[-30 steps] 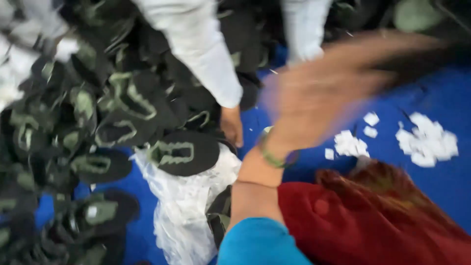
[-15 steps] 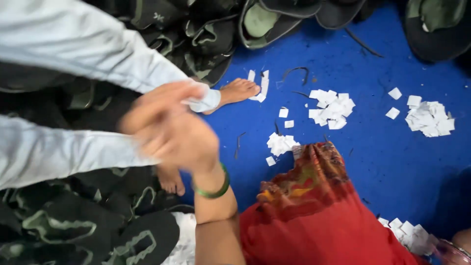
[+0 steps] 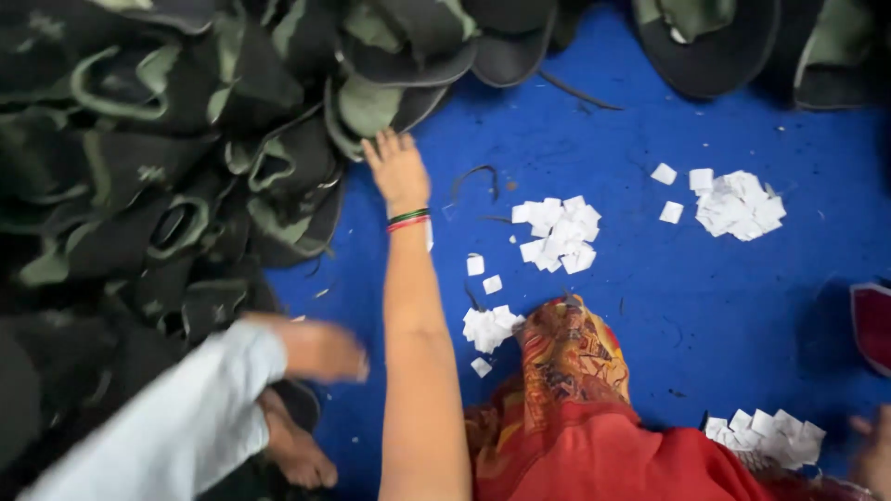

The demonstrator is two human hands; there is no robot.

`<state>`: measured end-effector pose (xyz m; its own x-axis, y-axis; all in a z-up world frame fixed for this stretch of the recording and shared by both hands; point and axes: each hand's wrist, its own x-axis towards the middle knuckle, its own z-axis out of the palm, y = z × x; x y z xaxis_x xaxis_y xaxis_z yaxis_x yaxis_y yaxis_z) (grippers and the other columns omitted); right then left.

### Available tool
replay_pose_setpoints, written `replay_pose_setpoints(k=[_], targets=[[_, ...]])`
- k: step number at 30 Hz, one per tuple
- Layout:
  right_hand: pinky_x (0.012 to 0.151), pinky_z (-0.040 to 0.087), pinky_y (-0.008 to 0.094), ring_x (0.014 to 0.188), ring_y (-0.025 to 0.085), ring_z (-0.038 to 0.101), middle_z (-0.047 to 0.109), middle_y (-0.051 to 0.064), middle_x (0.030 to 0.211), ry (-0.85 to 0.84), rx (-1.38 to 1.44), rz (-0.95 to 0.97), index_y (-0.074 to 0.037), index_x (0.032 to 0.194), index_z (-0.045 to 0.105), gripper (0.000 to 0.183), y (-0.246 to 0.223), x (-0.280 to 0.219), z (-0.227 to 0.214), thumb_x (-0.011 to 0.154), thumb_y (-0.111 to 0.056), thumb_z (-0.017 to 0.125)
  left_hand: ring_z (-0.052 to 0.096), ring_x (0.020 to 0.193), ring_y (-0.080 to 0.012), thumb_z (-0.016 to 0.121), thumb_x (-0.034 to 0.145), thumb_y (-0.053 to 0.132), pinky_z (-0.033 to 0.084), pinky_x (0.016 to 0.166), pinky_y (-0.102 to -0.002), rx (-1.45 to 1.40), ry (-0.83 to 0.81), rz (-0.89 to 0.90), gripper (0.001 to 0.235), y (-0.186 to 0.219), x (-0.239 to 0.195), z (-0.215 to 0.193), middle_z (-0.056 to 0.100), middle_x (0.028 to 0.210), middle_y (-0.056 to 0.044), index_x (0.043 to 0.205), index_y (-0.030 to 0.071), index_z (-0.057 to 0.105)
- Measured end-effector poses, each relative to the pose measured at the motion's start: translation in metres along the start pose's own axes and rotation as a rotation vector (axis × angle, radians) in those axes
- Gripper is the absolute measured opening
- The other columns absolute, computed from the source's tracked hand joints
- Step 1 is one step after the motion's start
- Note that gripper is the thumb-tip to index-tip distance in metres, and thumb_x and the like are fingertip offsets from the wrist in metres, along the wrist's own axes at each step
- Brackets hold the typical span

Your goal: Applying labels to shoe upper components and securing them with a hand iron.

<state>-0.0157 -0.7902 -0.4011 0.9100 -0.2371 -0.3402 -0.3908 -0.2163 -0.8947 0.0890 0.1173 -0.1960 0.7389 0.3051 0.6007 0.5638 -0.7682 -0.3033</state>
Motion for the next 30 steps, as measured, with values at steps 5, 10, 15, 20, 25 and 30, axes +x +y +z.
replay_pose_setpoints(k=[5,10,15,20,25,30], targets=[[0.089,0.056,0.042,0.103,0.027,0.067,0.066,0.018,0.113,-0.076,-0.006,0.020,0.007,0.128,0.056,0.024,-0.122,-0.095,0.096,0.115,-0.012,0.060,0.062,0.097,-0.0321,0.062,0.090,0.011,0.047,0.091,-0.048,-0.558,-0.215,-0.016,0.018,0.008,0.018,-0.110,0.067,0.099,-0.008,0.104,0.015,0.073],[0.089,0.058,0.043,0.101,0.028,0.069,0.070,0.019,0.116,-0.412,0.158,0.186,0.009,0.129,0.061,0.041,-0.266,-0.107,0.202,0.111,-0.027,0.050,0.062,0.090,-0.0328,0.059,0.077,0.001,0.051,0.087,-0.043,-1.143,-0.048,-0.005,0.027,0.059,0.004,-0.309,0.073,0.109,-0.013,0.103,0.003,0.068],[0.108,0.044,0.058,0.134,0.039,0.055,0.056,0.026,0.148,-1.222,1.164,0.382,0.004,0.155,0.040,0.098,-0.394,-0.122,0.230,0.094,-0.073,0.049,0.069,0.107,-0.0293,0.065,0.076,-0.005,0.051,0.107,-0.052,-1.428,0.029,0.619,0.016,0.110,-0.005,-0.360,0.073,0.098,-0.008,0.086,0.006,0.068],[0.124,0.037,0.053,0.145,0.033,0.049,0.049,0.017,0.155,-0.875,1.193,0.257,-0.001,0.161,0.040,0.084,-0.309,-0.114,0.200,0.101,-0.057,0.061,0.068,0.111,-0.0324,0.073,0.081,0.000,0.055,0.101,-0.051,-1.489,0.150,0.606,0.010,0.153,-0.018,-0.338,0.074,0.103,-0.007,0.084,0.006,0.065],[0.122,0.039,0.060,0.142,0.041,0.055,0.056,0.024,0.150,-0.889,1.576,0.271,0.002,0.150,0.050,0.063,-0.300,-0.125,0.182,0.110,-0.044,0.062,0.066,0.118,-0.0359,0.073,0.083,0.000,0.057,0.104,-0.053,-1.448,0.042,0.770,0.008,0.179,-0.034,-0.328,0.074,0.112,-0.012,0.088,0.001,0.067],[0.122,0.040,0.056,0.138,0.037,0.056,0.058,0.020,0.146,-0.726,1.304,0.329,0.002,0.150,0.050,0.053,-0.297,-0.124,0.177,0.108,-0.029,0.060,0.063,0.128,-0.0359,0.071,0.083,0.001,0.047,0.115,-0.056,-1.267,-0.076,0.820,0.024,0.186,-0.047,-0.335,0.067,0.128,-0.014,0.106,0.004,0.072]])
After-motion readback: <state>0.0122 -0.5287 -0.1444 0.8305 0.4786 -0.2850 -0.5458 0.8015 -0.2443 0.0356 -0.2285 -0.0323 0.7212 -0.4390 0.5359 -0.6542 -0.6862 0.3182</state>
